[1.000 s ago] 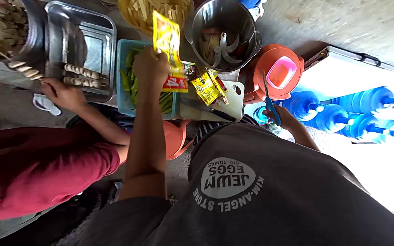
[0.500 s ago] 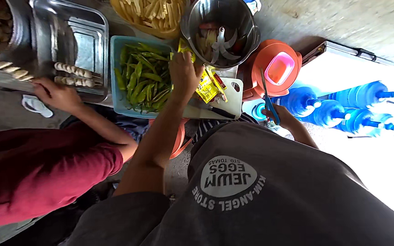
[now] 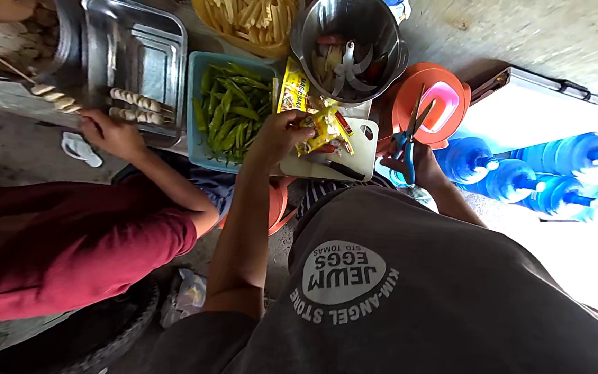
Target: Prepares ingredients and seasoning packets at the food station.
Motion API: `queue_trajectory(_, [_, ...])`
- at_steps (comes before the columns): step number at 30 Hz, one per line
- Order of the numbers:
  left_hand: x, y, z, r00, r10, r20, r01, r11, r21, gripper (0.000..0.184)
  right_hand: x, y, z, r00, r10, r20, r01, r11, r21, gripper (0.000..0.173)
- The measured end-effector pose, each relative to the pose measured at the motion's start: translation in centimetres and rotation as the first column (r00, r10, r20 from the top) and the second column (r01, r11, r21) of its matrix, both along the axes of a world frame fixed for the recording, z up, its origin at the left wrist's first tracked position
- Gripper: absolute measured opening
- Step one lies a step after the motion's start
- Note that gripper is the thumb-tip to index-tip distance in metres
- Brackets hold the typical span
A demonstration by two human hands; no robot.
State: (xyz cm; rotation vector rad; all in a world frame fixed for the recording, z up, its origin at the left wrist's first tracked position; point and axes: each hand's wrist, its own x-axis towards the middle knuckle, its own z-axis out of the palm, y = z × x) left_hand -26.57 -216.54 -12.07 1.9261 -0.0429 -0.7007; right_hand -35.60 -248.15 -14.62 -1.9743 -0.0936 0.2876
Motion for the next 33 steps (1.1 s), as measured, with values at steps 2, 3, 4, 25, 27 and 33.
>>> queue_trajectory(2, [-1.0, 0.6, 2.0, 0.987, -0.145, 0.069, 0.151, 0.985, -0.086, 0.029, 1.7, 1.6, 1.0, 0.992, 0.045, 0.114, -0.059, 0.99, 0.129, 0.042])
queue_trajectory(3, [-1.3, 0.5, 3.0, 0.968, -0.233, 0.098, 0.241, 0.968, -0.077, 0.029, 2.5, 2.3, 1.6, 0.984, 0.09, 0.153, -0.114, 0.981, 0.156, 0.046])
queue_trajectory(4, [-1.6, 0.1, 3.9, 0.945, -0.303, 0.122, 0.311, 0.949, -0.049, 0.03, 3.3, 3.0, 2.1, 0.971, 0.145, 0.192, -0.18, 0.968, 0.175, 0.05])
queue_trajectory(25, [-1.9, -3.3, 5.8, 0.782, -0.497, 0.377, 0.444, 0.868, 0.223, 0.017, 5.2, 5.5, 7.2, 0.937, 0.345, 0.05, -0.333, 0.929, -0.161, 0.035])
queue_trajectory(27, [-2.6, -3.4, 5.2, 0.809, -0.197, 0.555, 0.185, 0.98, 0.077, 0.043, 5.3, 5.3, 7.4, 0.95, 0.306, 0.056, -0.299, 0.949, -0.103, 0.033])
queue_trajectory(33, [-6.2, -4.7, 2.5, 0.667, 0.745, 0.031, -0.632, 0.587, -0.505, 0.072, 5.0, 5.0, 6.7, 0.999, -0.023, 0.049, 0.012, 0.979, 0.202, 0.019])
